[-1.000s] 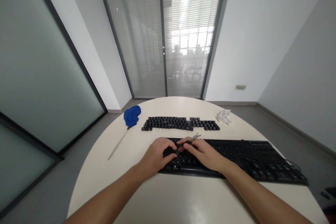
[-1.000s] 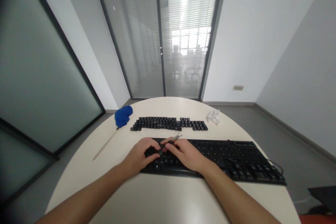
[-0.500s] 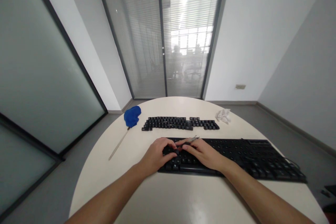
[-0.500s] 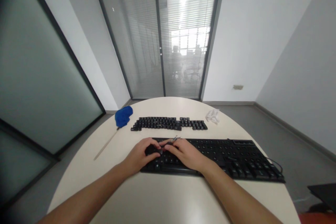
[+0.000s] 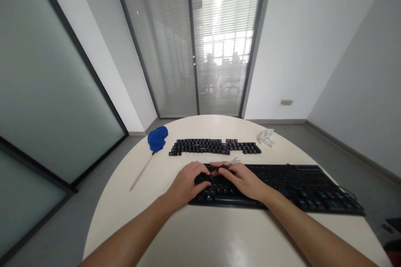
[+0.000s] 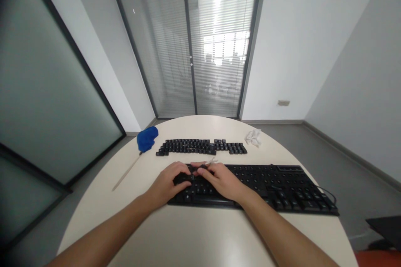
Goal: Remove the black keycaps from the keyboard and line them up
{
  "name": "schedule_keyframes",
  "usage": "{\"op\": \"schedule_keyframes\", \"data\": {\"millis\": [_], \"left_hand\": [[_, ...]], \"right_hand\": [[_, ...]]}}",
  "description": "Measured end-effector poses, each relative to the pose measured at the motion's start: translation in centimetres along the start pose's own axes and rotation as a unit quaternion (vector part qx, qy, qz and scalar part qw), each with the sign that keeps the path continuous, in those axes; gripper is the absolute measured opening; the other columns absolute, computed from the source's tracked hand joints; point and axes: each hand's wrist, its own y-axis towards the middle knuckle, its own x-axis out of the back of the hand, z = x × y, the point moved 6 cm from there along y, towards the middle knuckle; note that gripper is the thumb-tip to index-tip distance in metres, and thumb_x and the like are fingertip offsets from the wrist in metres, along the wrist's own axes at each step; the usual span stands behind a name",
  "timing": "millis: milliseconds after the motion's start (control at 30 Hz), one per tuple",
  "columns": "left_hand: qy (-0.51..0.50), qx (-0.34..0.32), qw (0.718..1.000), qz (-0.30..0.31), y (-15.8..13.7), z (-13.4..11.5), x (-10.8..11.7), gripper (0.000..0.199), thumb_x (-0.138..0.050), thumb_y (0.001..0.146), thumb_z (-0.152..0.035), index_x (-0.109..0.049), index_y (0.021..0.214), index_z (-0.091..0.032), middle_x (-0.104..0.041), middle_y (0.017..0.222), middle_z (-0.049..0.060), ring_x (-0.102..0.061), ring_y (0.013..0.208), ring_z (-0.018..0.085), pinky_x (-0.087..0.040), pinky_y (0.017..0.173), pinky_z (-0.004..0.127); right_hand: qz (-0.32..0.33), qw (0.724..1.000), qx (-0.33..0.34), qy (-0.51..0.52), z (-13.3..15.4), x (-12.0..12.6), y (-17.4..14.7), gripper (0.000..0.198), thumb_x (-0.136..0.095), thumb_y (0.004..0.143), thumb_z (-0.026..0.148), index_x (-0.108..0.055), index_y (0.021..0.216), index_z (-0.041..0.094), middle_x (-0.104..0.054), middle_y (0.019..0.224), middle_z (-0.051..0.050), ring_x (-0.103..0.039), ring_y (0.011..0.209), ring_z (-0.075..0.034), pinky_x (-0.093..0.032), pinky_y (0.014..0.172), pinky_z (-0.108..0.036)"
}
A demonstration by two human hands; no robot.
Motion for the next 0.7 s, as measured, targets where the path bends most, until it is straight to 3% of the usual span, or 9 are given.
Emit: {"op": "schedule_keyframes", "data": {"millis": [233, 467, 700], "left_hand": [[0.057, -0.037, 0.998, -0.003, 0.1, -0.6, 0.2, 0.012, -0.064, 0.09, -0.022, -0.064, 0.102, -0.022, -0.064, 0.102, 0.004, -0.058, 0.097, 0.02, -0.049, 0.087, 0.034], [0.132, -0.118, 0.984, 0.004, -0.1, -1.1, 0.1, 0.017, -0.053, 0.097, -0.026, -0.069, 0.103, -0.024, -0.066, 0.095, 0.004, -0.059, 0.086, 0.018, -0.049, 0.076, 0.031], [0.096, -0.139, 0.985, 0.015, 0.0, -1.5, 0.0, 0.016, -0.056, 0.096, -0.028, -0.07, 0.102, -0.023, -0.068, 0.098, 0.004, -0.061, 0.088, 0.017, -0.05, 0.079, 0.03]], "right_hand": [[-0.006, 1.0, 0.0, 0.001, -0.3, 0.0, -0.1, 0.039, -0.048, 0.097, 0.049, -0.076, 0.107, 0.024, -0.064, 0.132, -0.004, -0.06, 0.121, -0.026, -0.042, 0.109, -0.041], [-0.003, 1.0, -0.002, -0.011, -0.3, 0.0, -0.1, 0.039, -0.048, 0.097, 0.049, -0.077, 0.107, 0.024, -0.066, 0.13, -0.004, -0.063, 0.116, -0.026, -0.044, 0.106, -0.041], [-0.004, 0.999, 0.012, -0.032, 0.2, -0.1, 0.1, 0.039, -0.049, 0.097, 0.049, -0.076, 0.107, 0.023, -0.071, 0.122, -0.005, -0.064, 0.114, -0.025, -0.045, 0.104, -0.039]]}}
